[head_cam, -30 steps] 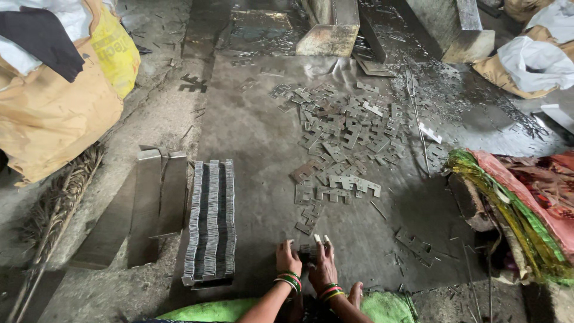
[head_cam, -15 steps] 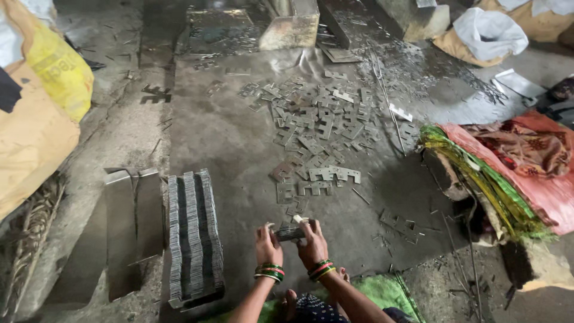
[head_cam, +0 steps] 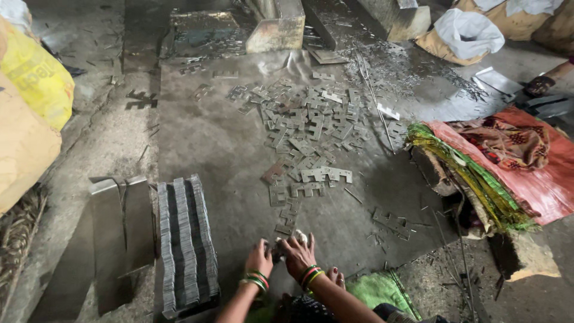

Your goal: The person gathers metal plates from the floor, aligns and stacks them together by hand, and arranges the stacks into rows.

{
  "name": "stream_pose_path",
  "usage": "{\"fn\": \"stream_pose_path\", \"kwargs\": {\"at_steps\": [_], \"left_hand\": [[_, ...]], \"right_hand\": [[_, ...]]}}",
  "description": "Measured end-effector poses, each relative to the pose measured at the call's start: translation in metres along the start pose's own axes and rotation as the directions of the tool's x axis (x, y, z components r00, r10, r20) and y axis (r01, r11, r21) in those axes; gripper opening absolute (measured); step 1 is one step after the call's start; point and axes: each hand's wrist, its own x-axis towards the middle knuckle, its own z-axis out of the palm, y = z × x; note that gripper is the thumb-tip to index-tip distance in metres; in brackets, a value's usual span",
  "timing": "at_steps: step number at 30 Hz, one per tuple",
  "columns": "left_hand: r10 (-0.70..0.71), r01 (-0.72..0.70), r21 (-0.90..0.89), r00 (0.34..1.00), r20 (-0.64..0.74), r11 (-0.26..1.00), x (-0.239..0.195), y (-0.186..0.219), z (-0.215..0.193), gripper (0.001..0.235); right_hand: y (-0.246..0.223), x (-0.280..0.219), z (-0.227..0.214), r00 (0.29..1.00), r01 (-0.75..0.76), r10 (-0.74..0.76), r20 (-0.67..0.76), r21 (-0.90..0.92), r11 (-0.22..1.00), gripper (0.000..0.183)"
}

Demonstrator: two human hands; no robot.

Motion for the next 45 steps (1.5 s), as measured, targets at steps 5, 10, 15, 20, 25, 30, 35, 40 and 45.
{"fn": "stream_pose_path", "kwargs": {"at_steps": [5, 10, 15, 20, 25, 30, 35, 40, 45], "left_hand": [[0.128, -0.227, 0.166, 0.879, 0.459, 0.960, 0.057, -0.053, -0.084, 0.057], [0.030, -0.189, 0.365, 0.916, 0.399, 0.912, 0.048, -0.102, -0.215, 0.052], [-0.260, -0.051, 0.473, 0.781, 0.567, 0.879, -0.014, -0.132, -0.292, 0.078], [-0.267, -0.144, 0.540, 0.747, 0.609, 0.829, -0.036, -0.131, -0.279, 0.076], [-0.285, -0.170, 0.553, 0.713, 0.641, 0.816, -0.037, -0.138, -0.265, 0.055], [-0.269, -0.139, 0.541, 0.750, 0.605, 0.830, -0.042, -0.136, -0.266, 0.045], [-0.286, 0.023, 0.441, 0.791, 0.540, 0.897, -0.055, -0.165, -0.265, 0.026], [-0.489, 0.107, 0.534, 0.579, 0.652, 0.839, -0.064, -0.199, -0.261, 0.022], [-0.339, 0.140, 0.349, 0.711, 0.616, 0.927, -0.082, -0.193, -0.265, 0.073]], "right_hand": [[0.026, 0.011, 0.045, 0.982, 0.120, -0.158, -0.106, -0.304, 0.945, 0.065], [0.039, 0.019, 0.045, 0.979, 0.203, -0.186, 0.083, -0.321, 0.925, 0.050], [0.036, 0.031, 0.014, 0.957, 0.266, -0.246, 0.153, -0.130, 0.955, 0.037], [0.029, 0.031, 0.022, 0.971, 0.082, -0.079, 0.224, -0.006, 0.997, 0.043], [0.048, 0.045, 0.056, 0.950, -0.156, 0.068, 0.306, 0.275, 0.949, 0.038], [-0.046, 0.030, 0.021, 0.959, -0.060, -0.073, 0.273, 0.448, 0.892, 0.044], [-0.176, -0.005, -0.019, 0.939, 0.197, -0.287, 0.188, 0.392, 0.899, 0.050], [-0.235, -0.017, 0.007, 0.798, 0.602, -0.602, 0.013, 0.023, 0.798, 0.036], [-0.238, -0.010, 0.008, 0.836, 0.544, -0.542, 0.085, 0.000, 0.839, 0.045]]}}
